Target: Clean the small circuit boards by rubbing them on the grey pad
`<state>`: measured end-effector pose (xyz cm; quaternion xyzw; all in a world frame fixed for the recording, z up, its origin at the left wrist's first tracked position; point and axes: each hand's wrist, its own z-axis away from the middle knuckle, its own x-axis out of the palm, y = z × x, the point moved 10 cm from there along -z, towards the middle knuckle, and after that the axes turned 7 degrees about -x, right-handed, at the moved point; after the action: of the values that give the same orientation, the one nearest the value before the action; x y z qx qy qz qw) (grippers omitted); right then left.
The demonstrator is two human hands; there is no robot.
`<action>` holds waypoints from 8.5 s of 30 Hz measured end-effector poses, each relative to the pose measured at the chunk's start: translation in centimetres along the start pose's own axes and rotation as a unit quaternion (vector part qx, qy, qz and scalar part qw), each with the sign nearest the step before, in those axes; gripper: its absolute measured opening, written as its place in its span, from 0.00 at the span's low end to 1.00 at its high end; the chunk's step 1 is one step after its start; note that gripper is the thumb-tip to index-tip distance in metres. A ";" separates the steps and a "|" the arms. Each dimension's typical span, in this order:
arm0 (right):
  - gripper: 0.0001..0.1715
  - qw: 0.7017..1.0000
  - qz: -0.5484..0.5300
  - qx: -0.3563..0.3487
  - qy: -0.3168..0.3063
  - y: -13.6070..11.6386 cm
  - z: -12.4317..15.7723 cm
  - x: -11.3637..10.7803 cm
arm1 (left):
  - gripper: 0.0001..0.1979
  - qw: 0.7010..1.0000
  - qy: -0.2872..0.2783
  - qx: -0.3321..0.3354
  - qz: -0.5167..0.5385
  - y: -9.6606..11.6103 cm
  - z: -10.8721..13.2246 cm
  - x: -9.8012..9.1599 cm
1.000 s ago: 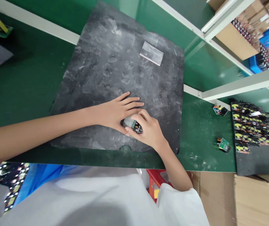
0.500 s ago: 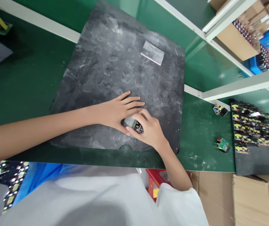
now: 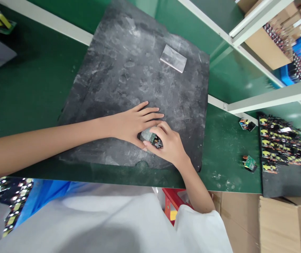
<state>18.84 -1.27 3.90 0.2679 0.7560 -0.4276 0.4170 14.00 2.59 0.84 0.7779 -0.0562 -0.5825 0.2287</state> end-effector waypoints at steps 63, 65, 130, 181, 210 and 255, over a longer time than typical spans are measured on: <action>0.12 0.989 0.113 0.061 0.067 0.6 0.1 -1.5 | 0.49 0.998 -0.049 -0.007 -0.025 -0.3 0.0 0.1; 0.12 0.990 0.107 0.059 0.065 0.7 0.1 -1.4 | 0.49 0.998 -0.052 -0.007 -0.026 -0.3 0.0 0.2; 0.12 0.998 0.036 0.040 0.038 1.4 0.1 -1.0 | 0.46 0.999 -0.044 -0.013 -0.026 0.0 0.0 0.1; 0.12 0.998 0.032 0.040 0.039 1.4 0.1 -1.0 | 0.46 0.999 -0.034 -0.010 -0.022 0.0 -0.1 0.0; 0.11 0.997 0.046 0.022 0.051 1.3 0.1 -1.3 | 0.46 0.999 -0.019 0.001 -0.044 0.0 0.0 0.2; 0.09 0.993 0.103 -0.044 0.025 -1.5 -0.2 -0.1 | 0.43 1.000 -0.024 -0.007 -0.016 0.1 -0.1 0.3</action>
<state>17.63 -1.84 4.65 0.3363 0.7528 -0.3415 0.4513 14.21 2.43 0.61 0.7628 -0.0451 -0.6052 0.2234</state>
